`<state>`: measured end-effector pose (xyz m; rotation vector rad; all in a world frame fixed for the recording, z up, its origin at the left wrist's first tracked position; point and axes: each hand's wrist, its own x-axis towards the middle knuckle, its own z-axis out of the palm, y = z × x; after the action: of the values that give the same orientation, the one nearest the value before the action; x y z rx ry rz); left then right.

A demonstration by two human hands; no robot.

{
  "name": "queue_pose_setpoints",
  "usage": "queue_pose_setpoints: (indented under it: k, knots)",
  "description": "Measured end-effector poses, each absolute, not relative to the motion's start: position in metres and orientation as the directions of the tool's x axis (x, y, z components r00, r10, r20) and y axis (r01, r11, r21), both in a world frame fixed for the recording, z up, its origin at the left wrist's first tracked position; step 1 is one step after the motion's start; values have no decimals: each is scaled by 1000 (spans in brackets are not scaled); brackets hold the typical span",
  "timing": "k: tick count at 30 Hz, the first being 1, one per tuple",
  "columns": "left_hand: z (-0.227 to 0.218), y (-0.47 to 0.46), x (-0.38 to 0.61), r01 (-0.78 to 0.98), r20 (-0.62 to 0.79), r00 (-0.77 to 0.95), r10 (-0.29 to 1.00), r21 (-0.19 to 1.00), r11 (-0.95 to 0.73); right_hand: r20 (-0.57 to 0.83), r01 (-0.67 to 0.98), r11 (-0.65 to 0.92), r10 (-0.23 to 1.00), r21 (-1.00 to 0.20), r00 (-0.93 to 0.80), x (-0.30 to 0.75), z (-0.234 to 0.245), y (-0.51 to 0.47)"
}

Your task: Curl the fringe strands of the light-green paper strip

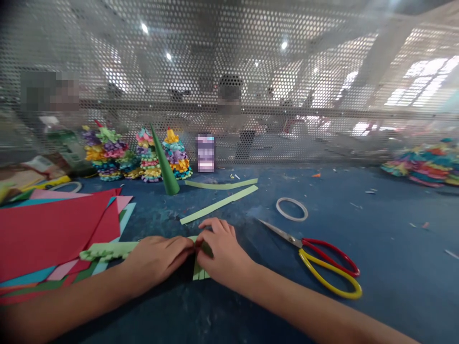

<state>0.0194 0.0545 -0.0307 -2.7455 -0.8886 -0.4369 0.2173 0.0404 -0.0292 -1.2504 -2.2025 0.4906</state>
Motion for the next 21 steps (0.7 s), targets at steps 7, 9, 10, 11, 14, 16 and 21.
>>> queue_pose_setpoints:
  k: [7,9,10,11,14,16,21]
  knots:
    - [-28,53,19,552,282,825,489,-226,-802,192,641,398,910,-656,-368,215,-24,44]
    - [-27,53,19,524,267,847,460,-264,-810,156,628,372,915,-683,-372,215,-22,46]
    - [-26,52,19,513,271,853,446,-282,-811,138,623,362,915,-693,-378,215,-21,47]
    - [-26,52,18,504,280,858,430,-298,-811,122,620,352,916,-701,-383,215,-21,48]
    - [-27,51,18,484,316,865,389,-327,-812,94,613,339,913,-714,-396,216,-20,50]
    - [-29,52,18,485,328,862,386,-317,-815,109,615,356,909,-703,-402,216,-21,49]
    - [-34,54,18,515,335,842,423,-266,-815,230,626,469,875,-623,-427,216,-25,43]
